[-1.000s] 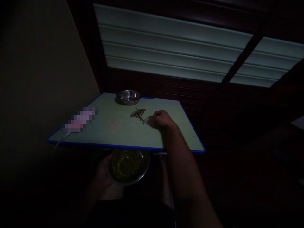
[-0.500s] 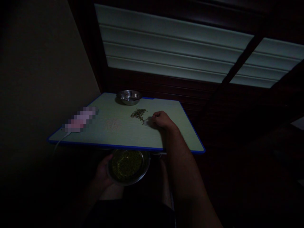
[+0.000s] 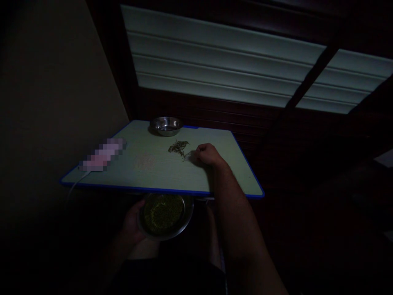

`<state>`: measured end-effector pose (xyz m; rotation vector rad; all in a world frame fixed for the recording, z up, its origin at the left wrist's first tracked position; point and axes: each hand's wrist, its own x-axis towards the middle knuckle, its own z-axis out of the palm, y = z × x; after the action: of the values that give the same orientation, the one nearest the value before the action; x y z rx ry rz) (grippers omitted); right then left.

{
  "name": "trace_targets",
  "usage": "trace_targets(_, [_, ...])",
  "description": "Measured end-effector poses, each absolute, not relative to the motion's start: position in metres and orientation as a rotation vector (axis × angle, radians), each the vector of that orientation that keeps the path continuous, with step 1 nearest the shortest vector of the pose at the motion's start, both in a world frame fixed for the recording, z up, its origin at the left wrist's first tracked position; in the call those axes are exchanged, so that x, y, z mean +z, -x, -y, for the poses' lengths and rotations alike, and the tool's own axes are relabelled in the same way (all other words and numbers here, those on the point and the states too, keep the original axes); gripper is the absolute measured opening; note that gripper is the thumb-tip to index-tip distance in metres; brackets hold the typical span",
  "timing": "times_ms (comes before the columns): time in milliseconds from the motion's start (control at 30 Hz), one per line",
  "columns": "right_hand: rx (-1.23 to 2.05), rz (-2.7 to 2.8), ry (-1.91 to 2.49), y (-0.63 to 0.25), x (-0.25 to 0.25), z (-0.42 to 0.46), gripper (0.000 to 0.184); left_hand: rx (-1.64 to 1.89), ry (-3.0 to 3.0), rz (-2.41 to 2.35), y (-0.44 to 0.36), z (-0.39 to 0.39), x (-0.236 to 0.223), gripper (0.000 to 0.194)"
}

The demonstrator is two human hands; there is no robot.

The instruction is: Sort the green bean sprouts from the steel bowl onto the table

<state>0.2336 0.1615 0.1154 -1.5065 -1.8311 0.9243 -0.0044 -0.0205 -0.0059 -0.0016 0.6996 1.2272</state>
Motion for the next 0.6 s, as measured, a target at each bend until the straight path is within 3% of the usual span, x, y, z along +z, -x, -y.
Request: trace_targets(600, [0.816, 1.859, 1.492, -0.2257, 0.1140, -0.1607, 0.010, 1.232, -0.014, -0.720, 0.0037, 0.0211, -0.0080, 0.020])
